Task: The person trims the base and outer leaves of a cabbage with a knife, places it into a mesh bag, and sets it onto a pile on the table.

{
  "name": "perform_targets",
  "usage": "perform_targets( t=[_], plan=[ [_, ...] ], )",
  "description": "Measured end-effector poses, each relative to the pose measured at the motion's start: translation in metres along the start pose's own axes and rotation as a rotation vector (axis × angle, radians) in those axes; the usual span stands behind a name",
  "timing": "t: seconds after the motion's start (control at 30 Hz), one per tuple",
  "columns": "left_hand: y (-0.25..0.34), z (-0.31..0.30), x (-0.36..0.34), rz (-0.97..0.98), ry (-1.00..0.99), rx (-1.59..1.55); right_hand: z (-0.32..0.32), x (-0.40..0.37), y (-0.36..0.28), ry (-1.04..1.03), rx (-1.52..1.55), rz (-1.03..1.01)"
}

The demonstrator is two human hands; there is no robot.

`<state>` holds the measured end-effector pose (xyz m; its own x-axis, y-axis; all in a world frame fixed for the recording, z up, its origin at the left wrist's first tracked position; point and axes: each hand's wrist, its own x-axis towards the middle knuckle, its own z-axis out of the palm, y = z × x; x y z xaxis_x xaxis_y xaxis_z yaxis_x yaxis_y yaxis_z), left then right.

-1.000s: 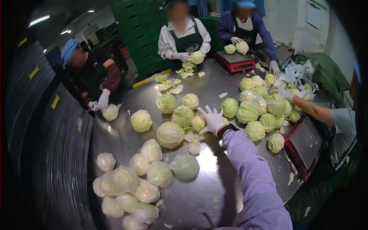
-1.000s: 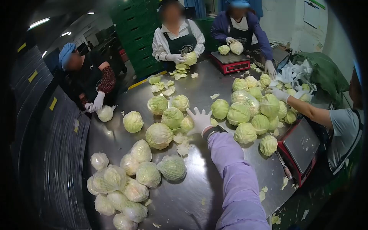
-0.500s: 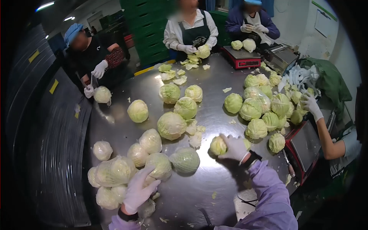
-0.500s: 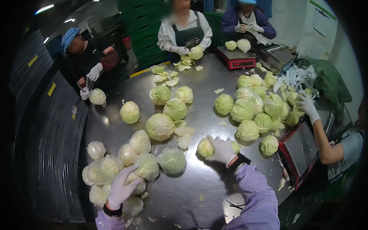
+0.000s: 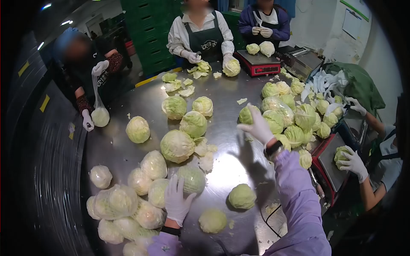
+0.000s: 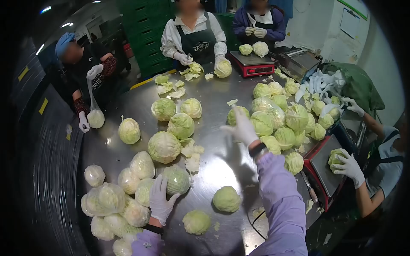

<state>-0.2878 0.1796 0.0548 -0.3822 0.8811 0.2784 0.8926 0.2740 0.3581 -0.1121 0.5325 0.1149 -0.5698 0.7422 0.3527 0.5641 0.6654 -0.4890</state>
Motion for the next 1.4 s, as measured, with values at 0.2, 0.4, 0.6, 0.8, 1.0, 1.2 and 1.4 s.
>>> perform_targets(
  t=[0.2,0.4,0.6,0.8,1.0,1.2,1.4],
  plan=[
    [-0.006,0.013,0.012,-0.073,0.086,0.045,0.067,0.044,0.048,0.001,-0.614,0.209],
    [-0.006,0.021,0.014,-0.080,0.112,0.154,0.056,-0.004,0.027,0.036,-0.319,-0.091],
    [-0.005,0.030,0.009,-0.063,0.148,0.304,0.056,-0.119,-0.038,-0.196,0.233,-0.083],
    [0.026,-0.004,0.010,-0.125,0.167,-0.056,0.071,-0.178,-0.101,-0.574,0.519,-0.057],
    [0.072,0.001,-0.027,0.199,-0.274,-0.142,0.132,-0.007,-0.091,-0.030,0.867,0.283],
    [0.063,0.023,-0.048,0.325,-0.466,-0.177,0.219,0.050,-0.082,0.080,0.618,0.306],
    [0.059,0.026,-0.047,0.281,-0.453,-0.305,0.180,0.024,-0.055,-0.002,1.163,0.367]
  ],
)
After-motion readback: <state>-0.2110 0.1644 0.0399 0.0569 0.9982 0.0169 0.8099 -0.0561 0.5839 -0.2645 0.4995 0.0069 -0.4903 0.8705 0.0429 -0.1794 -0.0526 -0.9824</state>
